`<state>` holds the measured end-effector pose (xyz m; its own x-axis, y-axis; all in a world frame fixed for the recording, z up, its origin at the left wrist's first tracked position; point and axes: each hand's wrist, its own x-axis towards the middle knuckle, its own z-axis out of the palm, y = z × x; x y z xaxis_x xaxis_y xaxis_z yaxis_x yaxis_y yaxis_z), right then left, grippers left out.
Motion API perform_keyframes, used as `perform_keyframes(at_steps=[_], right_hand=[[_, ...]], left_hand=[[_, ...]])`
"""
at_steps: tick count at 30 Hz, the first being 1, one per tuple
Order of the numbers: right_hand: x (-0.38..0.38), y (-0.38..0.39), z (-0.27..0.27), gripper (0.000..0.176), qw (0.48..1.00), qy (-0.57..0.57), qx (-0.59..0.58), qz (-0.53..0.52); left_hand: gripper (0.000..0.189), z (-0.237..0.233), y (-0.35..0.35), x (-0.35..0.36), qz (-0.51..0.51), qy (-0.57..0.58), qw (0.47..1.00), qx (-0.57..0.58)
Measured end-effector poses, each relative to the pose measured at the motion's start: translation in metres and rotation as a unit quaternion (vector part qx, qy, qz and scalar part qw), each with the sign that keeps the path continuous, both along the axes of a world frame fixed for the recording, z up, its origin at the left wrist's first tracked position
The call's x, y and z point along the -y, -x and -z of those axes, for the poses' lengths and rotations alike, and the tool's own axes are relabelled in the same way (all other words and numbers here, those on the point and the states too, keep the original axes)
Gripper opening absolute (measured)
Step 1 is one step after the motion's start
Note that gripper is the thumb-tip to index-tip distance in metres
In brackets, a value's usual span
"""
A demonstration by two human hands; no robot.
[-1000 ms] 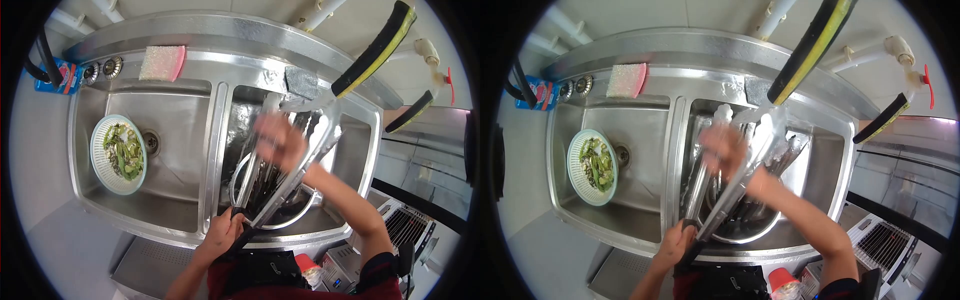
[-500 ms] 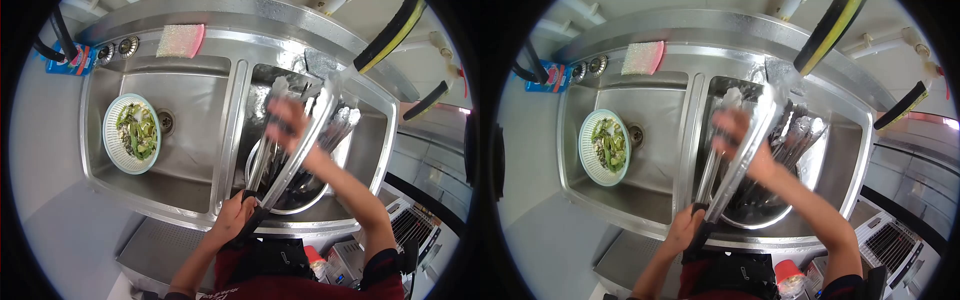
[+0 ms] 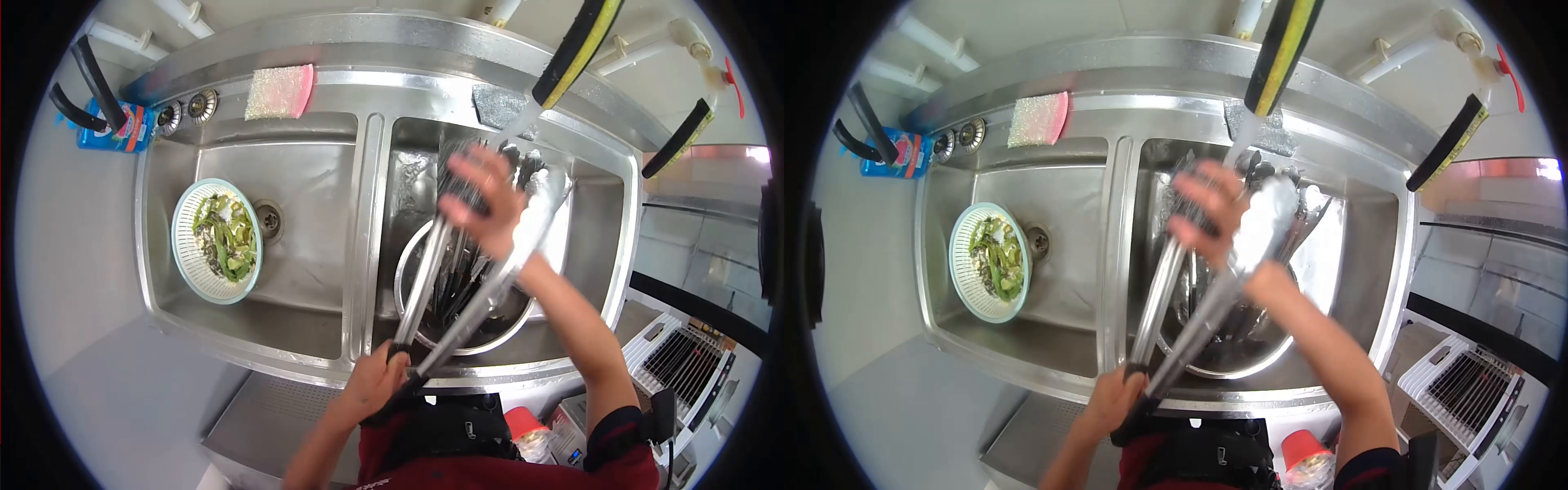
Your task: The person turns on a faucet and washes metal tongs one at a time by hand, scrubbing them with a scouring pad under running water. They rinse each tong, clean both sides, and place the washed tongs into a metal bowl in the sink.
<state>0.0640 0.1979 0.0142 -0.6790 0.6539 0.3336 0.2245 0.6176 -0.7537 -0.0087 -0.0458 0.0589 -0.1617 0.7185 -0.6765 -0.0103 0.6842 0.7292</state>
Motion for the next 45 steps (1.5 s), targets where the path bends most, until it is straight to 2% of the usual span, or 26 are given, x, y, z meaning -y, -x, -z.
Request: perform_keyframes(at_steps=[1, 4, 5, 7, 8, 10, 12, 14, 16, 17, 18, 20, 22, 24, 26, 29, 30, 32, 33, 37, 38, 40, 41, 42, 44, 45], right_hand=[[-0.019, 0.004, -0.011, 0.044, 0.996, -0.077, 0.004, 0.032], [-0.040, 0.007, -0.037, 0.043, 0.989, -0.110, 0.009, 0.101], [-0.041, 0.003, -0.044, 0.043, 0.993, -0.039, 0.003, 0.111], [-0.040, -0.004, -0.051, 0.045, 0.982, 0.099, -0.069, 0.143], [-0.040, -0.011, -0.054, 0.045, 0.982, 0.091, -0.079, 0.144], [-0.039, -0.033, -0.059, 0.042, 0.931, 0.260, -0.136, 0.216], [-0.036, -0.058, -0.070, 0.039, 0.836, 0.444, -0.235, 0.219], [-0.030, -0.076, -0.084, 0.039, 0.819, 0.454, -0.255, 0.240], [-0.025, -0.090, -0.094, 0.039, 0.833, 0.445, -0.244, 0.222], [-0.022, -0.093, -0.096, 0.039, 0.832, 0.444, -0.245, 0.224], [-0.019, -0.094, -0.098, 0.041, 0.878, 0.373, -0.203, 0.221], [-0.013, -0.092, -0.104, 0.045, 0.932, 0.267, -0.118, 0.214], [-0.009, -0.083, -0.108, 0.047, 0.930, 0.298, -0.104, 0.187], [-0.011, -0.074, -0.088, 0.048, 0.980, 0.150, -0.048, 0.124], [-0.006, -0.055, -0.083, 0.046, 0.999, 0.031, -0.034, -0.023], [0.014, -0.031, -0.073, 0.037, 0.983, -0.029, -0.008, -0.179], [-0.002, -0.028, -0.069, 0.037, 0.984, -0.028, -0.008, -0.177], [-0.042, -0.022, -0.062, 0.033, 0.994, -0.074, 0.075, -0.030], [-0.037, -0.022, -0.057, 0.033, 0.994, -0.066, 0.079, -0.033], [0.000, -0.023, -0.052, 0.032, 0.972, -0.068, 0.020, -0.224], [-0.012, -0.021, -0.049, 0.032, 0.972, -0.066, 0.022, -0.223], [-0.050, -0.014, -0.040, 0.033, 0.991, -0.038, 0.093, -0.090], [-0.060, -0.002, -0.066, 0.033, 0.987, 0.139, 0.078, -0.006], [-0.053, -0.004, -0.060, 0.033, 0.987, 0.141, 0.076, -0.007], [-0.024, -0.013, -0.044, 0.033, 0.976, -0.104, 0.023, -0.191], [-0.012, -0.016, -0.046, 0.032, 0.964, -0.073, 0.026, -0.253]], left_hand=[[0.019, -0.005, 0.001, 0.008, 0.007, -0.004, 1.000, 0.015], [0.019, -0.031, 0.005, 0.031, -0.033, 0.020, 0.999, -0.003], [0.019, -0.036, 0.010, 0.040, -0.029, 0.012, 0.999, -0.013], [0.008, -0.041, 0.018, 0.053, -0.148, 0.056, 0.987, 0.018], [0.008, -0.043, 0.020, 0.052, -0.146, 0.045, 0.988, 0.011], [0.015, -0.043, 0.023, 0.050, -0.132, -0.006, 0.986, -0.099], [0.023, -0.039, 0.025, 0.043, -0.133, -0.047, 0.984, -0.111], [0.022, -0.053, 0.026, 0.011, -0.025, -0.036, 0.993, -0.112], [0.021, -0.055, 0.021, -0.008, 0.028, -0.032, 0.995, -0.089], [0.021, -0.052, 0.014, -0.016, -0.029, -0.031, 0.998, 0.035], [0.020, -0.050, 0.009, -0.024, -0.084, -0.029, 0.983, 0.160], [0.019, -0.046, 0.001, -0.039, -0.067, -0.014, 0.986, 0.153], [0.017, -0.035, -0.003, -0.049, -0.112, -0.050, 0.978, 0.171], [0.014, -0.032, -0.009, -0.054, -0.140, -0.053, 0.972, 0.179], [0.013, -0.028, -0.013, -0.058, -0.141, -0.038, 0.972, 0.185], [0.011, -0.024, -0.016, -0.057, -0.118, -0.017, 0.982, 0.143], [0.011, -0.023, -0.017, -0.055, -0.110, -0.008, 0.988, 0.106], [0.011, -0.021, -0.018, -0.049, -0.104, 0.014, 0.990, 0.090], [0.010, -0.022, -0.019, -0.046, -0.095, 0.018, 0.990, 0.104], [0.011, -0.014, -0.013, -0.045, -0.094, 0.016, 0.989, 0.112], [0.011, -0.013, -0.013, -0.045, -0.091, 0.020, 0.990, 0.101], [0.011, -0.014, -0.014, -0.043, -0.086, 0.028, 0.990, 0.106], [0.011, -0.015, -0.013, -0.042, -0.086, 0.028, 0.990, 0.105], [0.011, -0.015, -0.012, -0.042, -0.087, 0.029, 0.990, 0.103], [0.014, -0.014, -0.010, -0.042, -0.117, 0.049, 0.987, 0.095], [0.014, -0.010, -0.008, -0.041, -0.107, 0.032, 0.991, 0.075]])
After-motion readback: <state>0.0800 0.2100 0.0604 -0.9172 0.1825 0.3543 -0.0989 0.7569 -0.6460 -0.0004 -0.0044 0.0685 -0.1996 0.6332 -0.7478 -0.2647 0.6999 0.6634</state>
